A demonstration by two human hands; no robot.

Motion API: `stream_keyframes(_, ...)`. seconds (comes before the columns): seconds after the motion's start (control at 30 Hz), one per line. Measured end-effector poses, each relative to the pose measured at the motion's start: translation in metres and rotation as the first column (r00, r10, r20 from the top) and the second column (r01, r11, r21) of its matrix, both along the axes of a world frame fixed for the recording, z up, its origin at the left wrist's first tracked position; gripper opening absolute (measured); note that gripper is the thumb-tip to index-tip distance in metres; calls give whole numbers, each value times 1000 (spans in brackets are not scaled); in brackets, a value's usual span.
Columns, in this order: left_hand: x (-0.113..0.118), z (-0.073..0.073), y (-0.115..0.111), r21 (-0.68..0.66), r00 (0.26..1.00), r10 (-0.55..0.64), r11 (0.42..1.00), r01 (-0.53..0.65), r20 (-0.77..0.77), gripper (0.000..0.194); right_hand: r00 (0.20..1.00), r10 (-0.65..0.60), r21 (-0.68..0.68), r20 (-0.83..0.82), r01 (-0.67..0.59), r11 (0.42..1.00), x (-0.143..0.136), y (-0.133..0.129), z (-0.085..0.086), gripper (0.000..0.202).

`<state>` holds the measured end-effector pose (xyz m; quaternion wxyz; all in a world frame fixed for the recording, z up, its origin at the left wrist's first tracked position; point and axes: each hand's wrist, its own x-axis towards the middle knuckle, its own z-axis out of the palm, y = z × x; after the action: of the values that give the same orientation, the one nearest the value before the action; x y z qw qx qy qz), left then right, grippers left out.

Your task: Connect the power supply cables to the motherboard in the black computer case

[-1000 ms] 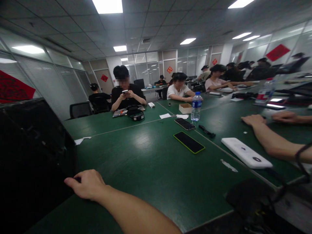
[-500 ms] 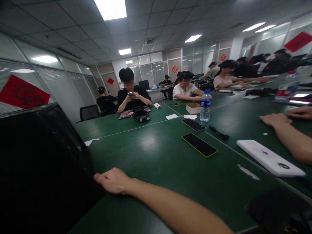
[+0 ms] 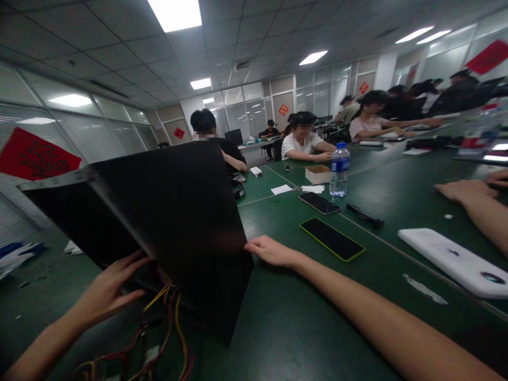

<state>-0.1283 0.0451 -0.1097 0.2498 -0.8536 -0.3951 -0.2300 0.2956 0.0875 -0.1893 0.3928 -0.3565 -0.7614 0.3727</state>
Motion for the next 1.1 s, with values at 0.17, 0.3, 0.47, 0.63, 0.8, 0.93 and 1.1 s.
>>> stream_keyframes(0.17, 63, -33, 25, 208, 999, -21, 978, 14, 33, 43, 922, -238, -306, -305, 141, 941, 30, 22, -9, 69)
stream_keyframes(0.3, 100, -46, 28, 248, 990, -55, 968, 21, 130, 43, 794, -453, -361, -405, 316, 877, 26, 18, -8, 69)
stream_keyframes(0.47, 84, -65, -1, 166, 986, -15, 986, -13, 167, 69, 779, -456, -329, -429, 336, 883, 21, 16, -9, 73)
stream_keyframes(0.63, 70, -78, -31, 54, 993, -11, 999, 5, 120, 75, 777, -421, -301, -468, 307, 903, 22, 17, -12, 64)
stream_keyframes(0.8, 55, -73, -13, 116, 995, -9, 993, -3, 100, 76, 781, -457, -316, -427, 344, 884, 22, 10, -8, 50)
stream_keyframes(0.93, 37, -74, 4, 113, 989, 41, 992, -58, 145, 69, 778, -478, -338, -408, 358, 870, 20, 3, 1, 46)
stream_keyframes(1.1, 37, -76, 5, 74, 966, 49, 995, -70, 254, 66, 768, -474, -348, -430, 344, 872, 17, -1, 3, 46)
